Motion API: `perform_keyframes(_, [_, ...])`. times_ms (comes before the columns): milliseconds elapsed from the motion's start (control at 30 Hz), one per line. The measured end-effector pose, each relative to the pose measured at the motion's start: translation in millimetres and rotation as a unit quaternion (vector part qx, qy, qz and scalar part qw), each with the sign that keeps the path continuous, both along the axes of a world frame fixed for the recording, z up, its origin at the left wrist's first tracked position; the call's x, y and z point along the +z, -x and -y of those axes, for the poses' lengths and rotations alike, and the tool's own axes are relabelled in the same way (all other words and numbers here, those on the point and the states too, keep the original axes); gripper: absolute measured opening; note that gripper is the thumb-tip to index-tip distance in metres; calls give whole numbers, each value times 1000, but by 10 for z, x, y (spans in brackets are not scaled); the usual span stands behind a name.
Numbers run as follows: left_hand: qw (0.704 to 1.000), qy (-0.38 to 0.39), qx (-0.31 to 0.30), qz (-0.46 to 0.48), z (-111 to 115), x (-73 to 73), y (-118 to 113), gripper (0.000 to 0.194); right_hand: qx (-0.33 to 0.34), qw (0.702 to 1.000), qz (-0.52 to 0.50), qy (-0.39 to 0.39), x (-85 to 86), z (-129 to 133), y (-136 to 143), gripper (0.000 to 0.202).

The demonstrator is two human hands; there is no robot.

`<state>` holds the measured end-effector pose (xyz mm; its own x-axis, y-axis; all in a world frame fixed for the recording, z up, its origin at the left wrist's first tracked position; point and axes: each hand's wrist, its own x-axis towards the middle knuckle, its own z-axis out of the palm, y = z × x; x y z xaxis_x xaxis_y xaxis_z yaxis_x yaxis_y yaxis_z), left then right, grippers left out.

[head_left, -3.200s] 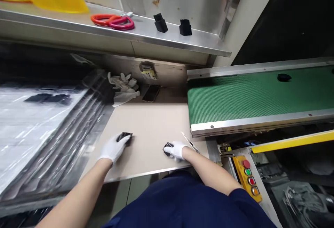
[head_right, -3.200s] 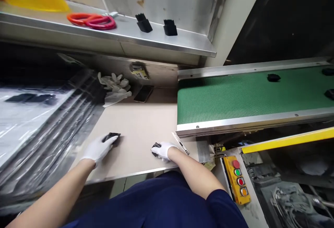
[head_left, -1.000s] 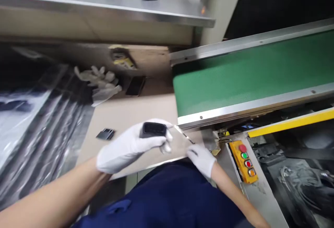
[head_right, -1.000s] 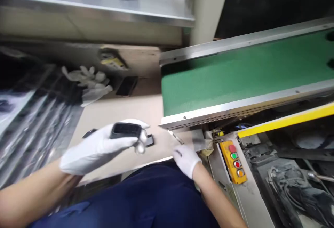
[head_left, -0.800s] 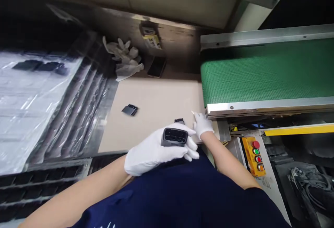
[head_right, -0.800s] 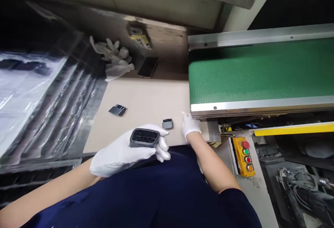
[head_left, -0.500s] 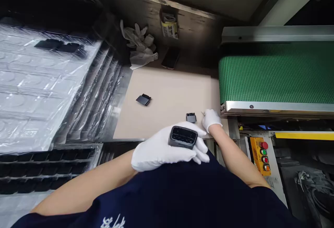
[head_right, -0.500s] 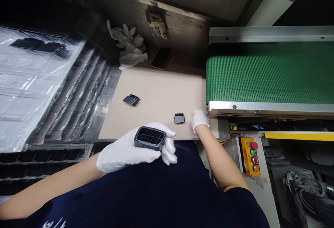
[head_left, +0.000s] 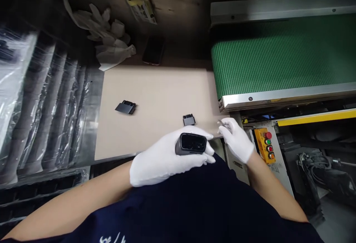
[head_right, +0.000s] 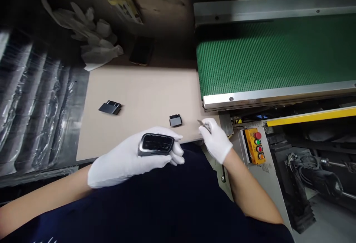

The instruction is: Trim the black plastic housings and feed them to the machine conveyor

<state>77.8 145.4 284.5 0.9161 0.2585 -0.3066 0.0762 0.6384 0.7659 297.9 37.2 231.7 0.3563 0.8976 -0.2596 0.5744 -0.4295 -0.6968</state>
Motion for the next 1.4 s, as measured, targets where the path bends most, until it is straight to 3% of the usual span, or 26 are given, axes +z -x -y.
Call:
perform_keyframes(100, [994,-94,-21,-48,3,16,-35,39,25,999,1,-29,604,71,145,25])
perform_keyframes(167, [983,-170,-33,-57,4,28,-55,38,66,997,36,-16,896,68,245,27])
perform_keyframes(300, [958,-273,-39,-73,17,57,-64,31,186,969,158,38,1162,6,370,30])
perform_keyframes(400, [968,-226,-51,-100,46,54,-25,32,265,922,273,71,1234,-41,405,23])
perform_keyframes(533, [983,-140,-76,-95,86,26,41,35,365,828,416,92,1330,-80,453,13])
perform_keyframes(633, [983,-133,-79,-99,100,28,66,35,415,786,441,121,1408,-102,503,11])
perform_keyframes(900, [980,-150,-86,-102,111,5,92,34,418,813,384,132,1418,-167,589,19])
perform_keyframes(1400, [989,-94,-84,-83,74,14,55,27,427,805,394,120,1347,-189,571,29])
